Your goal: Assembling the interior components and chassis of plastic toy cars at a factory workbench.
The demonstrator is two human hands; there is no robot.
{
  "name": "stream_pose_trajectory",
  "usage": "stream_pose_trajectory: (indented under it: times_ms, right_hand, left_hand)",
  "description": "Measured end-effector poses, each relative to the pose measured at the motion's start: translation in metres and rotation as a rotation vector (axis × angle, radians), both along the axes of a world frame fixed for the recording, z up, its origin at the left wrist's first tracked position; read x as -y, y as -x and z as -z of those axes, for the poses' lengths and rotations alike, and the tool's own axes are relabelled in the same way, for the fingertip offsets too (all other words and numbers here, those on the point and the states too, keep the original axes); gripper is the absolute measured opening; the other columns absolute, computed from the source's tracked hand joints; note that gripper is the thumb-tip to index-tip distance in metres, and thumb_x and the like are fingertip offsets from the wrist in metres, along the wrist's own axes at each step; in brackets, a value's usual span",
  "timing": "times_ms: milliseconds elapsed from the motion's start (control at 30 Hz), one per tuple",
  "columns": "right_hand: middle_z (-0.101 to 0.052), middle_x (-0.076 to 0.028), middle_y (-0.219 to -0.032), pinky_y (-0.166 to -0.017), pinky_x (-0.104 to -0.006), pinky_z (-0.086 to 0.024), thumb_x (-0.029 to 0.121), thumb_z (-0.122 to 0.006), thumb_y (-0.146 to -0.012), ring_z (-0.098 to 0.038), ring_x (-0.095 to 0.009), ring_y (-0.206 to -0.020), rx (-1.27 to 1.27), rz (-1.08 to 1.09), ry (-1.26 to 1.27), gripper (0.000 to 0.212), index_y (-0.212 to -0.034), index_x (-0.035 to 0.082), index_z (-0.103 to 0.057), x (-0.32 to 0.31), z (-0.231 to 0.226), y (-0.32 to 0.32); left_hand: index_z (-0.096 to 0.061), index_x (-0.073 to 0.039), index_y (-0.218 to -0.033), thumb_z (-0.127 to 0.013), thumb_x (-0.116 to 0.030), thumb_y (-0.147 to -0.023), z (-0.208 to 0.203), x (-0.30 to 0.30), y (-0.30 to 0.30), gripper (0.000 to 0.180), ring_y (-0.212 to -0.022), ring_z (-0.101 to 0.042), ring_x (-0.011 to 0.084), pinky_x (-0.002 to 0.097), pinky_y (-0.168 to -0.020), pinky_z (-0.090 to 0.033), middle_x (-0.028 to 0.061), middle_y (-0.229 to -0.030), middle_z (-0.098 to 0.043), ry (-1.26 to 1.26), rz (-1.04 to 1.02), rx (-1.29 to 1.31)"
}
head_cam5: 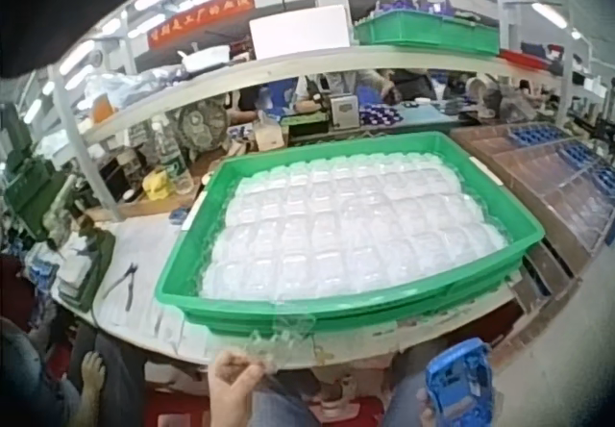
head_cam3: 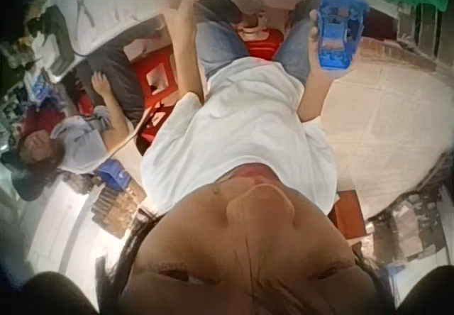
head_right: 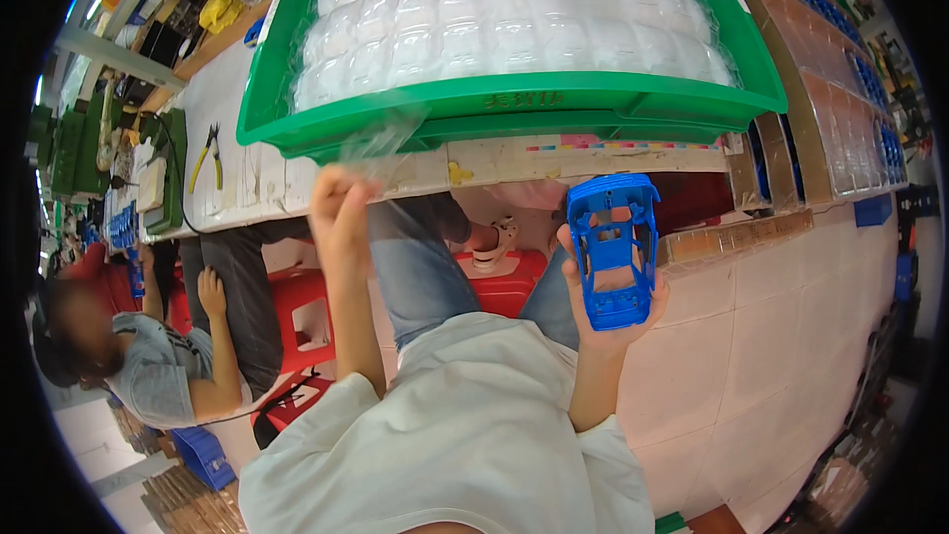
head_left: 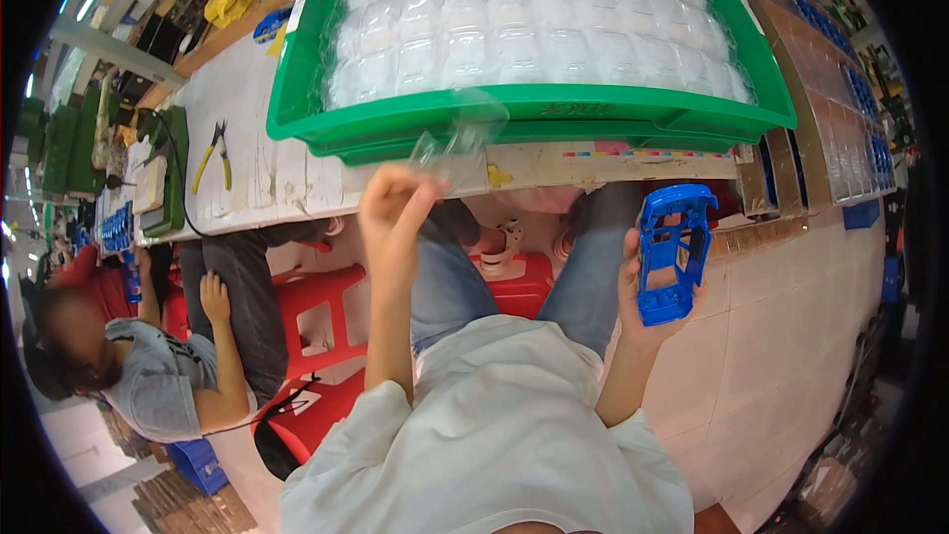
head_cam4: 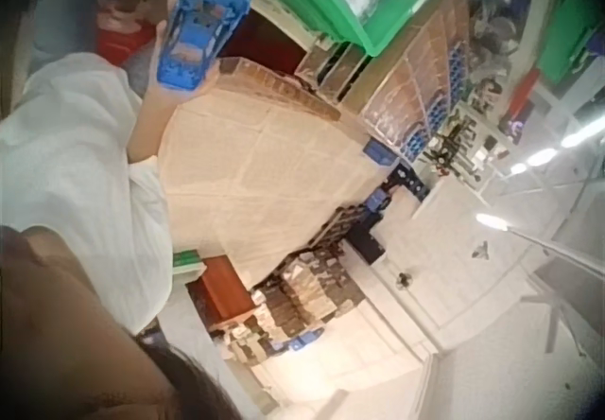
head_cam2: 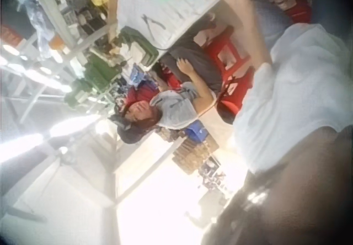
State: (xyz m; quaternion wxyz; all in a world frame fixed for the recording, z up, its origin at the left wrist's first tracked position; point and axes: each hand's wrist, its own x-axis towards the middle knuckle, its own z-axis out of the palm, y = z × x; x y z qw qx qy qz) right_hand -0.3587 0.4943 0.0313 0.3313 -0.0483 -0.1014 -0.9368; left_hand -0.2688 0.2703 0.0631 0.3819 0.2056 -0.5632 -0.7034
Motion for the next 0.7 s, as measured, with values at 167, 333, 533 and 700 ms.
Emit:
stream_pose_trajectory:
  times_ms: [167,333,533,700]
  right_hand:
    - [-0.020,-0.024,-0.133,-0.091,-0.0525,-0.035,0.035,-0.053,-0.078,-0.020,-0.048,-0.121,-0.035,-0.030,-0.070,0.069,-0.132,0.008,-0.022,0.000,0.006,-0.003]
    - [-0.008,-0.020,-0.140,-0.093,-0.0420,-0.035,0.025,-0.059,-0.077,-0.029,-0.039,-0.121,-0.132,-0.144,-0.084,0.062,-0.131,0.014,-0.029,0.005,0.008,-0.004]
    - [0.010,-0.032,-0.135,-0.091,-0.0401,-0.037,0.039,-0.059,-0.073,-0.045,-0.029,-0.112,-0.523,-0.279,0.086,0.073,-0.125,-0.004,-0.034,0.031,0.005,-0.004]
    - [-0.001,-0.033,-0.136,-0.097,-0.0341,-0.028,0.035,-0.053,-0.070,-0.024,-0.033,-0.126,-0.764,-0.328,-0.121,0.067,-0.119,-0.009,-0.042,0.056,-0.019,-0.007]
  left_hand:
    - [-0.049,-0.005,-0.083,-0.058,-0.010,-0.079,0.010,0.009,-0.006,0.011,-0.071,-0.051,0.0127,0.0242,-0.070,-0.038,0.0050,-0.077,-0.056,-0.127,0.236,-0.336]
    - [-0.049,-0.005,-0.085,-0.061,-0.013,-0.078,0.017,-0.002,-0.014,0.016,-0.076,-0.054,0.0145,0.0264,-0.074,-0.040,0.0088,-0.084,-0.057,-0.226,0.256,-0.402]
    - [-0.048,-0.004,-0.084,-0.062,-0.011,-0.077,0.016,-0.018,-0.011,0.017,-0.080,-0.055,0.0160,0.0278,-0.074,-0.043,0.0096,-0.083,-0.057,-0.341,0.346,-0.383]
    - [-0.048,-0.008,-0.080,-0.063,-0.010,-0.075,0.022,-0.029,-0.014,0.015,-0.079,-0.053,0.0140,0.0266,-0.073,-0.042,0.0073,-0.084,-0.054,-0.440,0.446,-0.321]
